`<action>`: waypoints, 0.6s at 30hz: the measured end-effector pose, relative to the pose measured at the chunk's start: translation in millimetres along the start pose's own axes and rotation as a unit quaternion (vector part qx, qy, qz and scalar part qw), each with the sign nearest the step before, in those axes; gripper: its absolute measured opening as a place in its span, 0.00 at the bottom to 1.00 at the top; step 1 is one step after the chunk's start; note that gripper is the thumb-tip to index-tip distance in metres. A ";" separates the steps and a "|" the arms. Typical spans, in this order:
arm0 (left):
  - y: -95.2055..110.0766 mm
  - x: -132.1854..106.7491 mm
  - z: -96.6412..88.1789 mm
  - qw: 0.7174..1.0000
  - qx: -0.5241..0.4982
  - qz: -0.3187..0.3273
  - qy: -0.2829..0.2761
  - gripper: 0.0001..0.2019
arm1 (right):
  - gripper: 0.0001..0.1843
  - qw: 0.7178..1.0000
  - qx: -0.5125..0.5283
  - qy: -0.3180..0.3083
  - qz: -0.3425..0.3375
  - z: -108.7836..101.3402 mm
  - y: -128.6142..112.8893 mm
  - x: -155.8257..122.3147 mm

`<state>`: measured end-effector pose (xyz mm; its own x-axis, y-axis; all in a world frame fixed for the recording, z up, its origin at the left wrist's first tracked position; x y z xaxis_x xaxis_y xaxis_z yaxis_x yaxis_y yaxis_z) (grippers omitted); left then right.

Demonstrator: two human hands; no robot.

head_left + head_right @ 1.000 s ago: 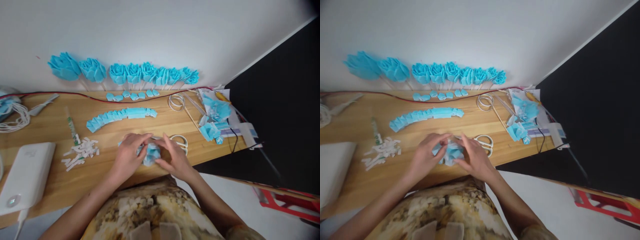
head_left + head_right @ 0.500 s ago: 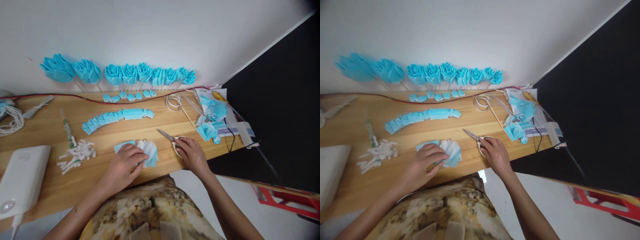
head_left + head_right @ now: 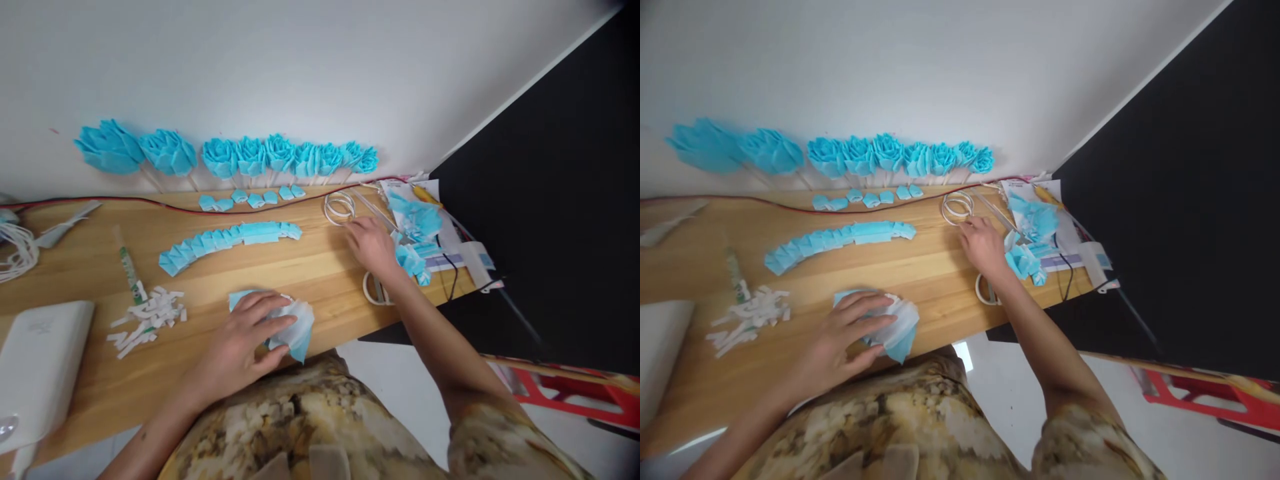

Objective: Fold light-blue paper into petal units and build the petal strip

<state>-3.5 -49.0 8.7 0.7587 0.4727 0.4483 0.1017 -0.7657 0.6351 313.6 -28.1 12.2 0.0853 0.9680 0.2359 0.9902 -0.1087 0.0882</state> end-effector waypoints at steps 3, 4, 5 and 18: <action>-3.5 1.6 0.4 1.000 -0.022 0.002 0.014 0.17 | 0.16 0.999 -0.032 -0.035 -0.009 21.1 -0.9 24.5; -4.9 1.9 0.4 0.999 -0.027 0.002 0.016 0.18 | 0.16 0.998 -0.041 -0.042 -0.004 24.6 1.5 29.4; -6.3 2.2 0.3 0.999 -0.032 0.003 0.019 0.18 | 0.15 0.998 -0.050 -0.046 0.004 26.2 5.0 33.2; -10.9 4.8 -3.8 0.999 -0.017 -0.002 0.052 0.15 | 0.14 0.999 -0.026 -0.035 0.011 29.9 36.0 77.2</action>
<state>-3.4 -36.7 6.3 0.6873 0.5198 0.5075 0.0818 -0.7496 0.6569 359.2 49.5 4.7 0.1173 0.9784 0.1700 0.9810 -0.1408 0.1334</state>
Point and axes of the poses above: each hand's wrist, its own x-axis towards the middle knuckle, its own z-axis out of the palm, y = z × x, the point moved 4 cm from there along x, towards the middle knuckle, and after that the axes turned 5 degrees about y, right-handed, at the moved point
